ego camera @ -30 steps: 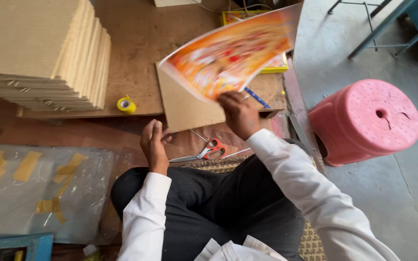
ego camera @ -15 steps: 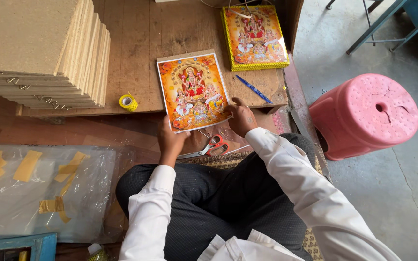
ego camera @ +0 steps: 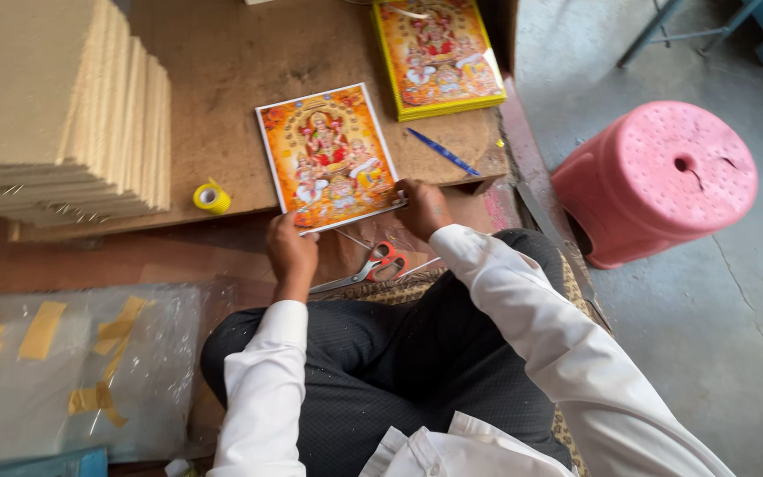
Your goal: The person applies yellow patterned tape to the edges of a cardboard sheet, trims the excess with scissors, and then places a printed image on top. They continue to tape the edges of the image and trim the tape. Finally, they use a knife to scrape the edges of a separate cardboard piece.
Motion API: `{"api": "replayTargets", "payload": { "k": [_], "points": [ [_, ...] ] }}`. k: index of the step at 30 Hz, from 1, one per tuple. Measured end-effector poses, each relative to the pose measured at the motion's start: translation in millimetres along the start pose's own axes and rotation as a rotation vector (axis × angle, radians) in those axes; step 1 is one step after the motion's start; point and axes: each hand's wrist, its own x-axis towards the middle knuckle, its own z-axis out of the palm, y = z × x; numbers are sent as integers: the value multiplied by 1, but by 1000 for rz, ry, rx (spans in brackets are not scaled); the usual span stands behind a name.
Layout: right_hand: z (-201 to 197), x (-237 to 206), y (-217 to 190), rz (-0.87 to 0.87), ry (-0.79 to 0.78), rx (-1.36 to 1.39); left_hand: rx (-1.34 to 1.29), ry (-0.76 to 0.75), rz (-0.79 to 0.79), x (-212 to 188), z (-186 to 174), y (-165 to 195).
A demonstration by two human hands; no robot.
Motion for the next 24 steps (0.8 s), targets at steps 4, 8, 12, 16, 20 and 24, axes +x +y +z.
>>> {"api": "replayTargets", "payload": {
  "k": [4,8,12,16,20,24],
  "points": [
    [0,-10,2,-96,-39,-68,6,-63,-13,4,-4,-5],
    [8,-6,3,-84,-30,-120,22,-73,-12,1,-3,-9],
    [6,-8,6,-51,-29,-112,72,-85,-11,-1,-2,-4],
    [0,-11,4,-35,-78,-158,63,-67,-28,-7,-2,-1],
    [-19,-25,-11,-81,130,-36,57,42,9,-11,-2,1],
    [-68,-117,1,-139,423,42,-15,111,202,-25,5,-3]
  ]
}}
